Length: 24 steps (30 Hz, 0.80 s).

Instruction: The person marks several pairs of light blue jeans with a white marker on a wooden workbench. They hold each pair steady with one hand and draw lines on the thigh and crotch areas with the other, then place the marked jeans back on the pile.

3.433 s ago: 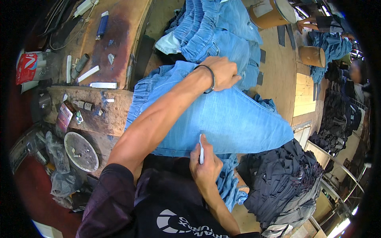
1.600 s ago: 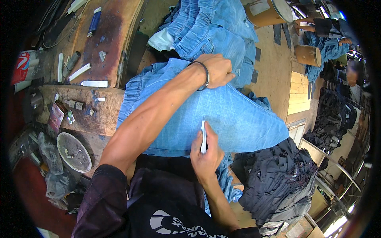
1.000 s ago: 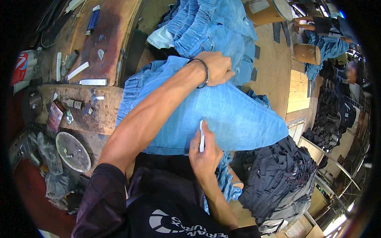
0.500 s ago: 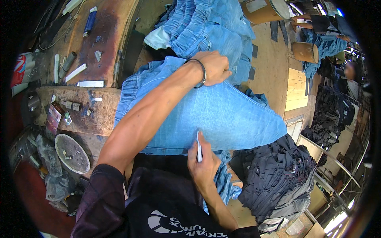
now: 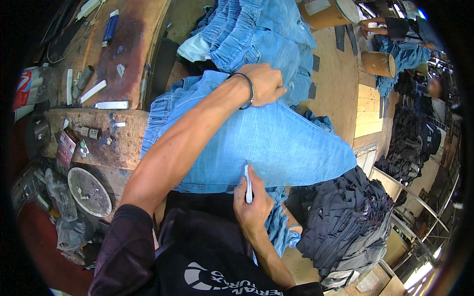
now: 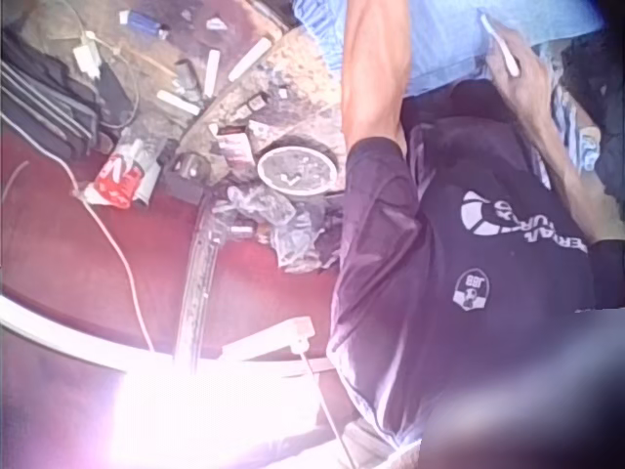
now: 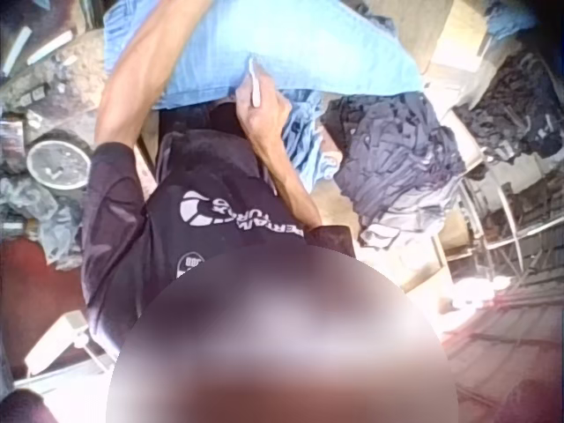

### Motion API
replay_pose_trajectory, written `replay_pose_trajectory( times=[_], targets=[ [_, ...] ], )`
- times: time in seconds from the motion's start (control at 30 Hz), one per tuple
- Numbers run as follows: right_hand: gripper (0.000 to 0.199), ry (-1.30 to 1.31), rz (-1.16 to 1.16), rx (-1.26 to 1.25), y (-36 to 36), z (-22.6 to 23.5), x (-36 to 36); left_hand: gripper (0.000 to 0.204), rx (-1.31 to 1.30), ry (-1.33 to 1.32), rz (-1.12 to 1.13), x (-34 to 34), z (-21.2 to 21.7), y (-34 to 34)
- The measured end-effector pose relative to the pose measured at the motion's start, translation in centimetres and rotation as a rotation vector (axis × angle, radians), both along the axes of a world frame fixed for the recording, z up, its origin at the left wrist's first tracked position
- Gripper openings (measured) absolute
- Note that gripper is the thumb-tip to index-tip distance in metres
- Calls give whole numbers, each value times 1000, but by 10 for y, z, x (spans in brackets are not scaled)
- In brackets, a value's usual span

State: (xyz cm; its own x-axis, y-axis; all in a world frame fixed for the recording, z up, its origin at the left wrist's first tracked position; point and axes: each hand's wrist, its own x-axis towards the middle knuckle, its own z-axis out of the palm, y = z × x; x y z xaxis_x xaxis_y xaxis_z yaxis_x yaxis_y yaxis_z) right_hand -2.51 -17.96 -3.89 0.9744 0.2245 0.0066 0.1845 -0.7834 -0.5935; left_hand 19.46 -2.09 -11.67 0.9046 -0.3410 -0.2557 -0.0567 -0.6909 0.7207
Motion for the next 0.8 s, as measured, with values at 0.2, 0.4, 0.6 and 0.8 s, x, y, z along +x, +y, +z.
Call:
replay_pose_trajectory(
  times=[0.2, 0.4, 0.6, 0.8],
  targets=[
    [37, -41, -3, 7, 1, -18, 21, 36, -14, 26, -2, 1, 5, 1],
    [30, 22, 20, -25, 0, 2, 2, 36, 5, 73, -9, 2, 4, 1],
    [36, -35, -5, -16, 0, -12, 17, 43, -59, -107, 58, -3, -3, -1],
    [36, -22, -4, 31, 0, -2, 2, 36, -1, 40, -21, 2, 5, 1]
  ],
)
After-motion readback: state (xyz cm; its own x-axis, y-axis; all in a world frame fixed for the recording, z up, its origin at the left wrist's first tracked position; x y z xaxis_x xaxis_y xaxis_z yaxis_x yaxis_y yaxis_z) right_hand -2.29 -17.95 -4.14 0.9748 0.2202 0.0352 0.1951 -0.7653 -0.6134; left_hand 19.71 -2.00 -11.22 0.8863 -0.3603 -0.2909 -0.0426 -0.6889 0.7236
